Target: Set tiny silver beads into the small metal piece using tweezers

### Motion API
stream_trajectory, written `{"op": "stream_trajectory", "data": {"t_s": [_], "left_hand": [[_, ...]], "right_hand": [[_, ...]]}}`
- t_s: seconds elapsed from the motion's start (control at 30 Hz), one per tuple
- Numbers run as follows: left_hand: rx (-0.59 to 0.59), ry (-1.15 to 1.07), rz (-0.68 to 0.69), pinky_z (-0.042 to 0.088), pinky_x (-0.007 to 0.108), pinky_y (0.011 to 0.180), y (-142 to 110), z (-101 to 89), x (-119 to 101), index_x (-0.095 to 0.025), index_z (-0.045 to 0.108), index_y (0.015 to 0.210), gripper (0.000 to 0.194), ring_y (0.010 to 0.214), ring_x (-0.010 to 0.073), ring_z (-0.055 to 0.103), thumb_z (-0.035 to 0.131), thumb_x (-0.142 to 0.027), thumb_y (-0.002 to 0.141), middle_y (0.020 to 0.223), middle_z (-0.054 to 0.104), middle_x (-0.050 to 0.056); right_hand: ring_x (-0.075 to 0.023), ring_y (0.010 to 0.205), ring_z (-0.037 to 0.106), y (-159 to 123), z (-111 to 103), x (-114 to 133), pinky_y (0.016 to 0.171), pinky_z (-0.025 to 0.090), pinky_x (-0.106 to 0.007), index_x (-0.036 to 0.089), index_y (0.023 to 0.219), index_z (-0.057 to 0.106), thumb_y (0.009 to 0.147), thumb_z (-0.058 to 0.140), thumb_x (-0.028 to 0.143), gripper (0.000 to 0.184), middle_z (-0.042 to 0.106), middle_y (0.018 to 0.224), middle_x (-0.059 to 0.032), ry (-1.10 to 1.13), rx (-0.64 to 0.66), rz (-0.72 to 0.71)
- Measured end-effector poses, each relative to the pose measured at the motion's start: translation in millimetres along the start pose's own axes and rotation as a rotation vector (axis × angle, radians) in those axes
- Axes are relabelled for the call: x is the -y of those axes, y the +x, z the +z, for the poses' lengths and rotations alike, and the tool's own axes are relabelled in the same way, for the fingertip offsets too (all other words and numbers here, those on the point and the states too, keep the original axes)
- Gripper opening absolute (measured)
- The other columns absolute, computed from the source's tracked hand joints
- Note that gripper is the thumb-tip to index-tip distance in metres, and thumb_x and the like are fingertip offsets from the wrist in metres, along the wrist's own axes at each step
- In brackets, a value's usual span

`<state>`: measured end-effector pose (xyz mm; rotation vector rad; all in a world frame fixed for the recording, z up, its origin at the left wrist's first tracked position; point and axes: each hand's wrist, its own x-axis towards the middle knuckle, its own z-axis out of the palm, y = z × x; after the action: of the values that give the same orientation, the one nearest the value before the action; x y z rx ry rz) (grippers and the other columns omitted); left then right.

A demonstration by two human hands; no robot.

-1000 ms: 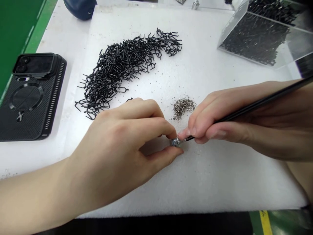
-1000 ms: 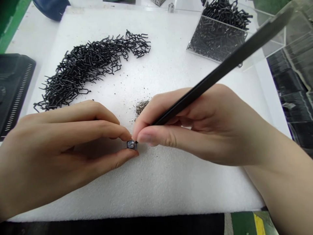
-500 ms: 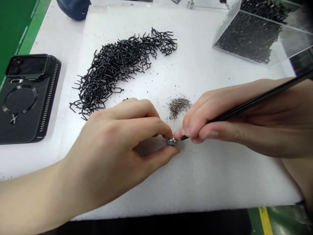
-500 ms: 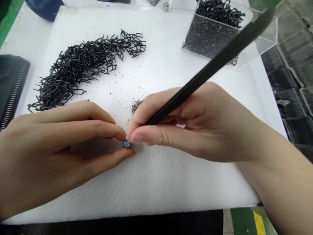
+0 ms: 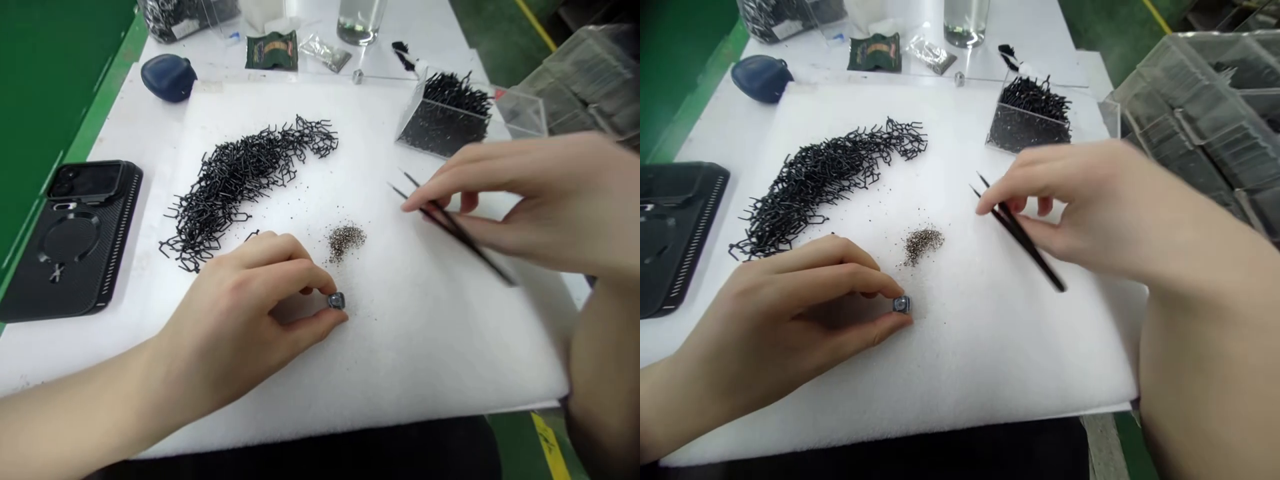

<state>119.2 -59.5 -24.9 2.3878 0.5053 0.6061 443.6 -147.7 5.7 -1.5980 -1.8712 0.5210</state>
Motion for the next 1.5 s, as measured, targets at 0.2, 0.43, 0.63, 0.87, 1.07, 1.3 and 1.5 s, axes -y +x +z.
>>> {"op": "stream_trajectory", "data": {"t_s": [0.2,0.43,0.63,0.87,1.07,1.3,1.5], "left_hand": [[0.010,-0.050,-0.042,0.056,0.024,0.067,0,-0.4,2,-0.024,0.086,0.103,0.009,0.073,0.0121,0.068,0.083,-0.018,0.096,0.099,0.078,0.001],[-0.008,-0.095,0.014,0.064,0.033,0.082,-1,14.5,12,-0.024,0.088,0.097,0.015,0.081,0.0201,0.074,0.091,-0.013,0.087,0.091,0.077,0.002],[0.053,-0.089,0.007,0.063,0.038,0.088,2,9.6,7,-0.020,0.089,0.099,0.010,0.087,0.0246,0.075,0.093,-0.017,0.091,0.092,0.079,0.005],[0.069,-0.101,-0.007,0.065,0.042,0.092,0,12.3,7,-0.020,0.089,0.099,0.008,0.091,0.0280,0.076,0.092,-0.022,0.092,0.097,0.080,0.007],[0.068,-0.133,-0.014,0.066,0.044,0.092,1,12.4,7,-0.018,0.088,0.099,0.007,0.092,0.0298,0.077,0.091,-0.020,0.093,0.096,0.083,0.009],[-0.019,-0.310,-0.105,0.064,0.032,0.081,0,5.6,2,-0.021,0.086,0.098,0.011,0.079,0.0191,0.079,0.090,-0.015,0.089,0.090,0.085,0.001],[-0.107,-0.512,-0.257,0.065,0.022,0.073,6,-6.3,-4,-0.019,0.091,0.106,0.017,0.076,0.0141,0.079,0.084,-0.017,0.091,0.096,0.090,0.001]], "right_hand": [[-0.0224,0.071,0.068,0,1,11,0.064,0.047,-0.042,0.032,0.107,0.090,0.098,0.071,0.025,0.023,0.076,0.091,-0.0035,-0.302,0.057,-0.095],[-0.0254,0.078,0.075,37,13,48,0.065,0.053,-0.043,0.032,0.102,0.088,0.097,0.074,0.028,0.015,0.086,0.099,-0.0028,-0.224,-0.033,-0.093],[-0.0230,0.083,0.081,112,54,55,0.086,0.064,-0.042,0.029,0.097,0.091,0.092,0.074,0.022,0.019,0.090,0.098,0.0001,-0.184,0.117,-0.174],[-0.0243,0.078,0.078,132,73,48,0.084,0.063,-0.042,0.028,0.084,0.085,0.078,0.072,0.008,0.025,0.084,0.082,0.0004,-0.205,0.160,-0.143],[-0.0208,0.074,0.069,115,64,50,0.076,0.059,-0.039,0.026,0.097,0.089,0.077,0.074,0.008,0.031,0.079,0.082,-0.0010,-0.086,0.024,-0.080],[-0.0131,0.054,0.051,44,44,46,0.046,0.034,-0.032,0.032,0.096,0.092,0.096,0.088,0.025,0.008,0.073,0.072,0.0010,0.208,-0.204,0.006],[-0.0185,0.079,0.078,21,64,39,0.063,0.060,-0.031,0.038,0.096,0.093,0.092,0.090,0.015,0.023,0.086,0.091,0.0025,0.425,-0.327,-0.055]]}}
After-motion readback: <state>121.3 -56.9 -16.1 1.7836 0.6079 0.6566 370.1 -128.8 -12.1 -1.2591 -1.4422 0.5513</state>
